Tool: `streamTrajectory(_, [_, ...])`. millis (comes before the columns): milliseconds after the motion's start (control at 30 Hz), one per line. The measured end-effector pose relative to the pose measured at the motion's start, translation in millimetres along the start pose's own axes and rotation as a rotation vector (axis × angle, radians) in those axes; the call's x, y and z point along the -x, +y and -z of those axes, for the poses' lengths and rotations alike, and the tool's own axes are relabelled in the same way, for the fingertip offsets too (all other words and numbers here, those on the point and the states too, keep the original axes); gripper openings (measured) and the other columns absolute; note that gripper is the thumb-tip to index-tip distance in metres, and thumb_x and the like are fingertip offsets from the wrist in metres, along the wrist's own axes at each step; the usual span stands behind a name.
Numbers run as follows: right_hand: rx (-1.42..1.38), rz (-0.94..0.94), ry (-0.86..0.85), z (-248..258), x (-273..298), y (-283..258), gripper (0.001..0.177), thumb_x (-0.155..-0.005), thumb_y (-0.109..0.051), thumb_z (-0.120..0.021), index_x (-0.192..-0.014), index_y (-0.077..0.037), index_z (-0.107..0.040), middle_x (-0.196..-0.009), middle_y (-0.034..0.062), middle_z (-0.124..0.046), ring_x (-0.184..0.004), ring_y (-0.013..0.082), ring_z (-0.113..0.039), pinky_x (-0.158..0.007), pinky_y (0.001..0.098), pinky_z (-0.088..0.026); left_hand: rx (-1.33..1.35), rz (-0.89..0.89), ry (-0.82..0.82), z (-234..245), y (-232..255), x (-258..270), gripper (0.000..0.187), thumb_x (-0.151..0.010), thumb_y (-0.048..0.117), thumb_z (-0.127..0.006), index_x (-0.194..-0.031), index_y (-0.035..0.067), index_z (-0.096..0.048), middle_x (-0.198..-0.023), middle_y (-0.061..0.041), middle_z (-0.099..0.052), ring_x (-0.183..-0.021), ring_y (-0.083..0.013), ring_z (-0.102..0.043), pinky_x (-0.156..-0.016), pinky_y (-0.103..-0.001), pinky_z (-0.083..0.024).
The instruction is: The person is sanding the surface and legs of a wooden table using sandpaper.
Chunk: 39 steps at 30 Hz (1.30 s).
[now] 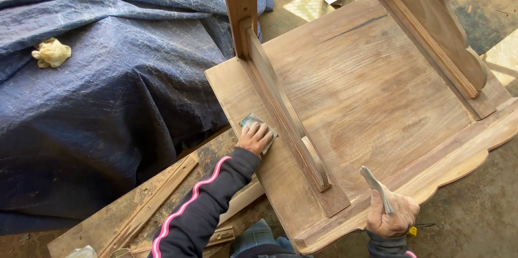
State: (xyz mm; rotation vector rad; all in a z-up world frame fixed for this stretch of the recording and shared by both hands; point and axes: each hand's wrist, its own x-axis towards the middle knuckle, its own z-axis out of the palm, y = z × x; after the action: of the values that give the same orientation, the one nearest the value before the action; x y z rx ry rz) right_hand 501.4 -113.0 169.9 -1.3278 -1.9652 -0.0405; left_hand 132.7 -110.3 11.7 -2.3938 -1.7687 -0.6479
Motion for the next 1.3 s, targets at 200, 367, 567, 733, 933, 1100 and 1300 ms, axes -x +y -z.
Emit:
streamTrajectory(200, [0.027,-0.014,0.003,-1,1,-1,0.015,-0.094,-0.01,-0.075,-0.108,-0.003,-0.074,-0.088,0.0093,-0.069,-0.076,0.0263,-0.064,-0.083,0.0357,-0.044,-0.072,-0.129,-0.013,2,120,38,0.055,-0.072,0.012,-0.078,-0.126,0.013,-0.067,-0.131,-0.018,-0.062,-0.122,-0.0385,-0.056,-0.097,-0.06,-0.051])
streamTrajectory(367, [0.031,-0.014,-0.01,4,-4,-5,0.014,-0.094,-0.01,-0.076,-0.105,-0.003,-0.075,-0.082,0.0085,-0.066,-0.073,0.0268,-0.063,-0.081,0.0354,-0.043,0.035,-0.232,-0.026,-19,92,46,0.055,-0.076,0.019,-0.078,-0.129,0.015,-0.064,-0.136,-0.016,-0.062,-0.127,-0.0347,-0.055,-0.102,-0.058,-0.05])
streamTrajectory(567, [0.018,0.008,0.011,-1,3,1,0.013,-0.096,-0.01,-0.076,-0.107,-0.002,-0.075,-0.087,0.0096,-0.068,-0.073,0.0268,-0.062,-0.08,0.0358,-0.043,-0.197,0.223,0.013,12,12,-16,0.059,-0.075,0.011,-0.075,-0.132,0.008,-0.061,-0.135,-0.018,-0.06,-0.123,-0.0386,-0.056,-0.1,-0.057,-0.05])
streamTrajectory(733, [-0.024,0.055,0.04,-4,-2,6,0.013,-0.094,-0.007,-0.076,-0.105,-0.001,-0.076,-0.081,0.0098,-0.068,-0.067,0.0262,-0.063,-0.073,0.0335,-0.044,-0.015,0.023,0.024,31,132,25,0.054,-0.076,0.012,-0.073,-0.128,0.002,-0.065,-0.13,-0.026,-0.06,-0.122,-0.0454,-0.055,-0.1,-0.064,-0.048])
streamTrajectory(933, [-0.047,0.037,0.067,-9,2,7,0.013,-0.093,-0.006,-0.076,-0.105,0.0,-0.076,-0.081,0.011,-0.07,-0.065,0.0232,-0.064,-0.073,0.0315,-0.045,-0.138,-0.075,0.07,-8,12,23,0.04,-0.086,0.007,-0.077,-0.124,0.011,-0.065,-0.121,-0.014,-0.063,-0.116,-0.0323,-0.058,-0.094,-0.05,-0.054])
streamTrajectory(1100, [-0.068,0.022,0.064,-10,8,16,0.013,-0.093,-0.006,-0.075,-0.105,0.0,-0.076,-0.085,0.012,-0.071,-0.066,0.0225,-0.064,-0.073,0.0299,-0.045,-0.415,0.271,-0.047,-14,-32,-6,0.053,-0.075,0.007,-0.078,-0.125,0.014,-0.062,-0.118,-0.01,-0.062,-0.108,-0.0294,-0.058,-0.09,-0.049,-0.054])
streamTrajectory(1300, [0.065,-0.005,-0.053,-10,19,31,0.013,-0.096,-0.01,-0.074,-0.107,-0.003,-0.076,-0.082,0.0093,-0.07,-0.068,0.023,-0.065,-0.081,0.0335,-0.045,-0.153,-0.102,0.019,-26,74,49,0.048,-0.077,0.011,-0.08,-0.123,0.016,-0.068,-0.131,-0.013,-0.064,-0.124,-0.0344,-0.058,-0.097,-0.058,-0.054])
